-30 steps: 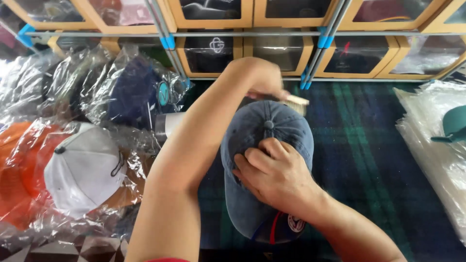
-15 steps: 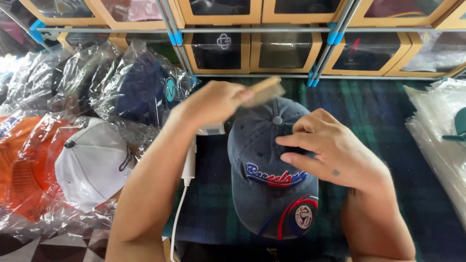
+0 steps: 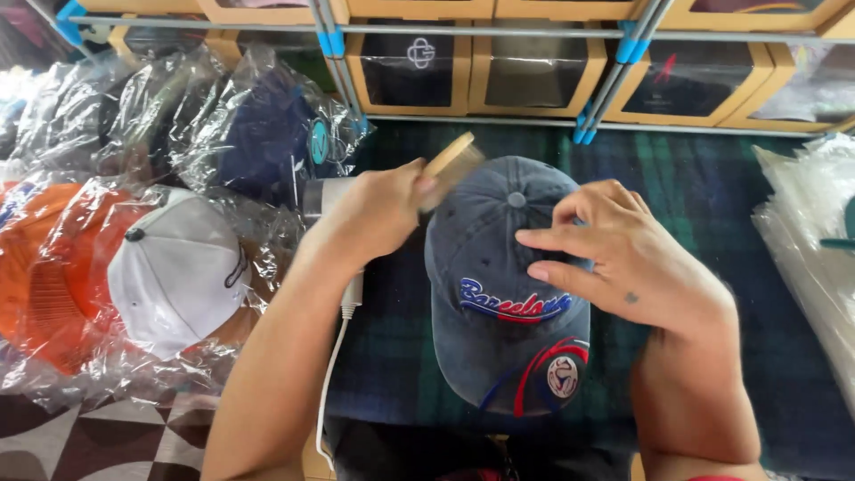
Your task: Cleaning and reshaping a blue baseball cap using a wooden brush and a handheld hair dryer.
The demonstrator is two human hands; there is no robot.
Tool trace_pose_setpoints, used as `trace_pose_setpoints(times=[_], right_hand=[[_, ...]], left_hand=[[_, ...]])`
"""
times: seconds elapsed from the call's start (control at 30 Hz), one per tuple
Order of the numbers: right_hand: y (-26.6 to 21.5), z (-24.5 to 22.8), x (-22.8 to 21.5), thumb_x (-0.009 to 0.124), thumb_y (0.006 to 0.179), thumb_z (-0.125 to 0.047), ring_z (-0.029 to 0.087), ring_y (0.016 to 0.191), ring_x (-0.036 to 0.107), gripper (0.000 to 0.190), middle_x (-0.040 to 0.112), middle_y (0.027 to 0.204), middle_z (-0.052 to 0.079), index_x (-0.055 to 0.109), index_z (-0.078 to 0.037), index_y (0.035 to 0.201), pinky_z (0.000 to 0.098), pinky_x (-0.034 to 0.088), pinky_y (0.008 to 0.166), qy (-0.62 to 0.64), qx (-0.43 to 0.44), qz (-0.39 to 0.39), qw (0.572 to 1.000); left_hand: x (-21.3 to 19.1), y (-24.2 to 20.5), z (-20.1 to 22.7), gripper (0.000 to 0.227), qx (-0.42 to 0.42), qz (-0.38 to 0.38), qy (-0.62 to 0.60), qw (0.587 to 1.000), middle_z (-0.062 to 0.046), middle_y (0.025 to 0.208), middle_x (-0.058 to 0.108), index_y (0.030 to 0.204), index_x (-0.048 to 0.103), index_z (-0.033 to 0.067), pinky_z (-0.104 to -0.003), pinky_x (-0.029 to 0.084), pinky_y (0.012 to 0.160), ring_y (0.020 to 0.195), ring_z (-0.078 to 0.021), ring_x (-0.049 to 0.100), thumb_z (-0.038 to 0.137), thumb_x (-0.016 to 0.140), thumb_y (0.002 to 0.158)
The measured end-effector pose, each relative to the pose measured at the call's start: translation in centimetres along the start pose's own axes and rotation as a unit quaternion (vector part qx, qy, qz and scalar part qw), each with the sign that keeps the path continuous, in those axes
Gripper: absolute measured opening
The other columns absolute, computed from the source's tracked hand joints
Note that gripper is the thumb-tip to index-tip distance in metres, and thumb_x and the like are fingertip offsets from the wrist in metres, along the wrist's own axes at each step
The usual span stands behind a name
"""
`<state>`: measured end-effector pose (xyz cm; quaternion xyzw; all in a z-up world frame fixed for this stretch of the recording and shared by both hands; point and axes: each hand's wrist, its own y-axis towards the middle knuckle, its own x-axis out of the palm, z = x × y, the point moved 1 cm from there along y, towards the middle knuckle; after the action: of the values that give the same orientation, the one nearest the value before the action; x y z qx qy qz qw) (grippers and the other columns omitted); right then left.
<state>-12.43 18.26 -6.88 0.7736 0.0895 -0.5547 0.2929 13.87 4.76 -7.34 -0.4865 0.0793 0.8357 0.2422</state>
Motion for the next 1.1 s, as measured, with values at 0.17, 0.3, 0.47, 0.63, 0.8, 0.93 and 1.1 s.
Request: trace_pose_setpoints(times=[0.17, 0.3, 0.47, 0.63, 0.8, 0.93, 1.1], right_hand=[[0.5, 0.2, 0.1, 0.074, 0.087, -0.041, 0.033, 0.141, 0.034, 0.05, 0.046, 0.136, 0.011, 0.064, -0.019, 0.131, 0.0492, 0.035, 0.11, 0.071, 0.079, -0.049, 0.993], [1.9, -1.4, -1.6, 0.068, 0.083, -0.041, 0.026, 0.159, 0.021, 0.079, 0.028, 0.168, 0.007, 0.038, -0.022, 0.154, 0.0331, 0.071, 0.068, 0.152, 0.204, -0.147, 0.956], [1.5, 0.2, -0.9, 0.072, 0.083, -0.046, 0.022, 0.159, 0.015, 0.083, 0.026, 0.17, 0.003, 0.041, -0.022, 0.156, 0.0452, 0.02, 0.121, 0.116, 0.203, -0.143, 0.962], [1.3, -0.3, -0.7, 0.07, 0.081, -0.047, 0.021, 0.161, 0.016, 0.084, 0.025, 0.172, 0.0, 0.041, -0.025, 0.156, 0.0397, 0.043, 0.108, 0.119, 0.237, -0.163, 0.95], [1.3, -0.5, -1.1, 0.069, 0.083, -0.049, 0.02, 0.159, 0.017, 0.082, 0.027, 0.17, 0.0, 0.042, -0.023, 0.156, 0.0429, 0.025, 0.119, 0.12, 0.223, -0.149, 0.956], [1.5, 0.0, -0.9, 0.072, 0.082, -0.045, 0.021, 0.157, 0.022, 0.08, 0.03, 0.169, 0.004, 0.045, -0.019, 0.153, 0.04, 0.027, 0.118, 0.12, 0.195, -0.124, 0.966], [1.1, 0.1, -0.7, 0.069, 0.082, -0.051, 0.026, 0.158, 0.017, 0.084, 0.03, 0.169, 0.005, 0.043, -0.019, 0.155, 0.0455, 0.019, 0.121, 0.092, 0.184, -0.129, 0.97]], left_hand=[[1.6, -4.8, -0.6, 0.035, -0.003, 0.078, -0.028, 0.997, -0.028, 0.116, 0.067, 0.13, 0.05, 0.0052, -0.053, 0.047, 0.082, 0.101, -0.0489, 0.064, 0.023, 0.04, 0.101], [6.9, -7.5, -0.3, 0.056, 0.144, 0.241, -0.19, 0.941, -0.03, 0.133, 0.065, 0.155, 0.034, -0.0026, -0.051, 0.051, 0.092, 0.115, -0.0453, 0.066, 0.023, 0.044, 0.107], [8.7, -9.8, -2.9, 0.059, -0.091, 0.13, -0.305, 0.939, -0.012, 0.116, 0.058, 0.158, 0.041, 0.0149, -0.031, 0.041, 0.09, 0.101, -0.0208, 0.047, 0.031, 0.046, 0.101], [8.6, -12.5, 0.3, 0.064, 0.069, 0.214, -0.359, 0.906, -0.017, 0.153, 0.055, 0.156, 0.034, 0.0028, -0.032, 0.05, 0.104, 0.131, -0.0226, 0.061, 0.037, 0.045, 0.103], [12.7, -10.1, -4.4, 0.059, -0.117, 0.129, -0.288, 0.942, -0.023, 0.129, 0.07, 0.159, 0.038, 0.025, -0.034, 0.049, 0.096, 0.117, -0.0361, 0.07, 0.037, 0.042, 0.102], [14.8, -12.0, -4.1, 0.06, -0.078, 0.203, -0.319, 0.922, -0.016, 0.141, 0.066, 0.157, 0.04, 0.0165, -0.031, 0.047, 0.101, 0.126, -0.0238, 0.066, 0.035, 0.048, 0.101], [14.6, -13.2, -0.5, 0.061, 0.108, 0.244, -0.28, 0.922, -0.021, 0.159, 0.046, 0.16, 0.025, 0.0059, -0.035, 0.042, 0.114, 0.142, -0.0335, 0.053, 0.032, 0.04, 0.107]])
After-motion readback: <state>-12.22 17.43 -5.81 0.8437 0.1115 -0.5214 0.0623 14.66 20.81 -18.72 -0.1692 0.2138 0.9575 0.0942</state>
